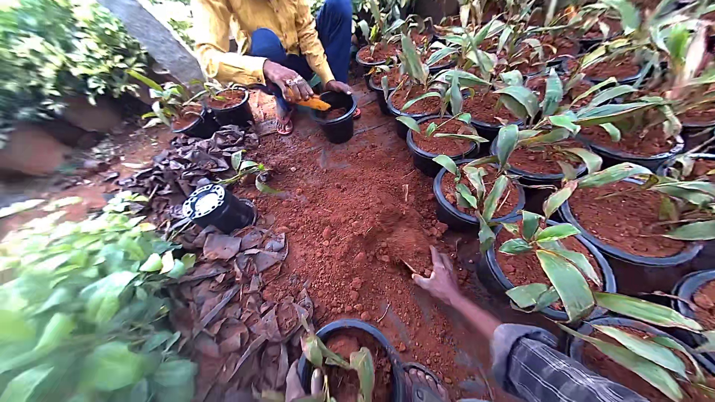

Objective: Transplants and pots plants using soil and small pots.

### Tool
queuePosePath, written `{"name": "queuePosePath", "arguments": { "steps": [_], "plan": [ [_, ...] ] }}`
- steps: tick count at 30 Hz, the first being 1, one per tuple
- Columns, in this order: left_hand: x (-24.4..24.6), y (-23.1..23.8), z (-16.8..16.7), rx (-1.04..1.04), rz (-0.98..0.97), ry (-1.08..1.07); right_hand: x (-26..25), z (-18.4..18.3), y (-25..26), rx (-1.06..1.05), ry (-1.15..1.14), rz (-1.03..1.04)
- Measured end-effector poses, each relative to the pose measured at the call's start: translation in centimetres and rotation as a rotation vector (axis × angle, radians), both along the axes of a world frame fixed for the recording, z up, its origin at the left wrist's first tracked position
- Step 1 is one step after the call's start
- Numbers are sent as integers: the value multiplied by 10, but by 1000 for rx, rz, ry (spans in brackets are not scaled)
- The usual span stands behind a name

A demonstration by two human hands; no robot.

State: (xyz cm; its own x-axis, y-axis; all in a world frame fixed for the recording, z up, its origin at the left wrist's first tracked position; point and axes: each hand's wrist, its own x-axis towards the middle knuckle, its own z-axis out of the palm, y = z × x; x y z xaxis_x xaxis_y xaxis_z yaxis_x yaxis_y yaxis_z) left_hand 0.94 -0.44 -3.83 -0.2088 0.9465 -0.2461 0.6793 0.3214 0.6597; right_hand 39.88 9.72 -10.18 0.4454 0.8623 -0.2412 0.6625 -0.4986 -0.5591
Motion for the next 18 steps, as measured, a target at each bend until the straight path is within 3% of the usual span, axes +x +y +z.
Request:
{"name": "queuePosePath", "arguments": {
  "steps": [5,8,10,12,14,16,18],
  "plan": [
    [1,-16,6,-64,75,-3,10,25,-56,134,-17,155],
    [-6,-19,-29,-66,145,-88,10,50,-81,188,-7,278],
    [-10,-22,-69,27,149,-49,8,69,-93,213,-4,367],
    [-4,-24,-78,167,243,-73,4,86,-102,221,0,457],
    [5,-24,-53,299,376,-230,-1,102,-109,256,20,548],
    [13,-30,-20,315,346,-248,-7,120,-116,295,28,626],
    [18,-34,-14,336,319,-310,-15,143,-120,265,42,699]
  ]
}}
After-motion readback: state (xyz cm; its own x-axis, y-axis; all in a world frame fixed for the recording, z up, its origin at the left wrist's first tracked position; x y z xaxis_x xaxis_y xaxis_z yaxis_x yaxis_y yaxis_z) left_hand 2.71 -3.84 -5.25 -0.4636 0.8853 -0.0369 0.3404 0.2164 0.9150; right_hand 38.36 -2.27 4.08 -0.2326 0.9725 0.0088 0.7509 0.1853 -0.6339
